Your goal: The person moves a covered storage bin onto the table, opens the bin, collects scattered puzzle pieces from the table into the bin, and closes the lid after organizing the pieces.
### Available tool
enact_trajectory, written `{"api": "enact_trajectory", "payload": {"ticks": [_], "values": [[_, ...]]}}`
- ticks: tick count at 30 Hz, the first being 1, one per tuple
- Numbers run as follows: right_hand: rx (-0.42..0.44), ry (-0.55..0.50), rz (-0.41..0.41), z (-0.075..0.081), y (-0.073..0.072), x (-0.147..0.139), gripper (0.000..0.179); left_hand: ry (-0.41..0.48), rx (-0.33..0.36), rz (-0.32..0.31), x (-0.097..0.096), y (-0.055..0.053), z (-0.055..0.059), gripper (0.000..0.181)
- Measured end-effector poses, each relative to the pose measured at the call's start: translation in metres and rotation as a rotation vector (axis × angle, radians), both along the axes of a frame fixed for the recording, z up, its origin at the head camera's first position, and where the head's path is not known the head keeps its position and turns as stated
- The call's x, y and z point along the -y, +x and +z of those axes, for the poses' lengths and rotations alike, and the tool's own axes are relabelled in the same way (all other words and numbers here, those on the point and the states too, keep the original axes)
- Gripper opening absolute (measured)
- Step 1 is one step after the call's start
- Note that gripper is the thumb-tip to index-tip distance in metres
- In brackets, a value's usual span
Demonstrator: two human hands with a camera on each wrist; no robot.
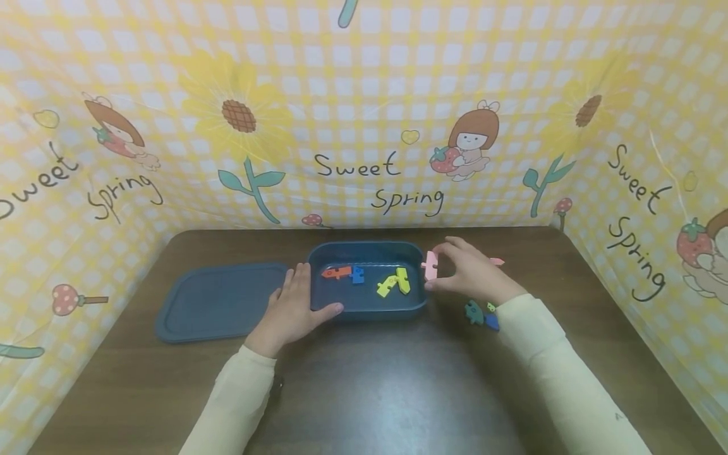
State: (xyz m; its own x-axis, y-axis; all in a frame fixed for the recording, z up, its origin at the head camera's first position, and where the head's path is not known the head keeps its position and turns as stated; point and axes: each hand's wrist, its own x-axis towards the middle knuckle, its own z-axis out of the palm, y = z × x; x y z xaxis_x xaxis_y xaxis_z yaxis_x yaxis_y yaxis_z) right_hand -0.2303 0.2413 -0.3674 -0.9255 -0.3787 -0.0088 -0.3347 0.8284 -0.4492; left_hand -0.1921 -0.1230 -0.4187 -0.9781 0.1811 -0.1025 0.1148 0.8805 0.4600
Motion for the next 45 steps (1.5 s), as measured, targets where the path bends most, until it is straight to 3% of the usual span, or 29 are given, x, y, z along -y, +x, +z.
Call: {"api": "enact_trajectory", "payload": {"ticks": [21,32,45], "values": [[0.068,0.041,0.009,0.001,-0.020,0.044,0.078,0.006,-0.002,-0.004,0.000,0.001,0.001,0.116],[0.055,0.061,0.023,0.004,-0.025,0.064,0.072,0.006,-0.006,0.000,0.001,0.001,0.002,0.116],[0.016,0.084,0.059,0.002,-0.032,0.081,0.076,0.002,0.005,0.004,0.000,0.001,0.003,0.117]]}}
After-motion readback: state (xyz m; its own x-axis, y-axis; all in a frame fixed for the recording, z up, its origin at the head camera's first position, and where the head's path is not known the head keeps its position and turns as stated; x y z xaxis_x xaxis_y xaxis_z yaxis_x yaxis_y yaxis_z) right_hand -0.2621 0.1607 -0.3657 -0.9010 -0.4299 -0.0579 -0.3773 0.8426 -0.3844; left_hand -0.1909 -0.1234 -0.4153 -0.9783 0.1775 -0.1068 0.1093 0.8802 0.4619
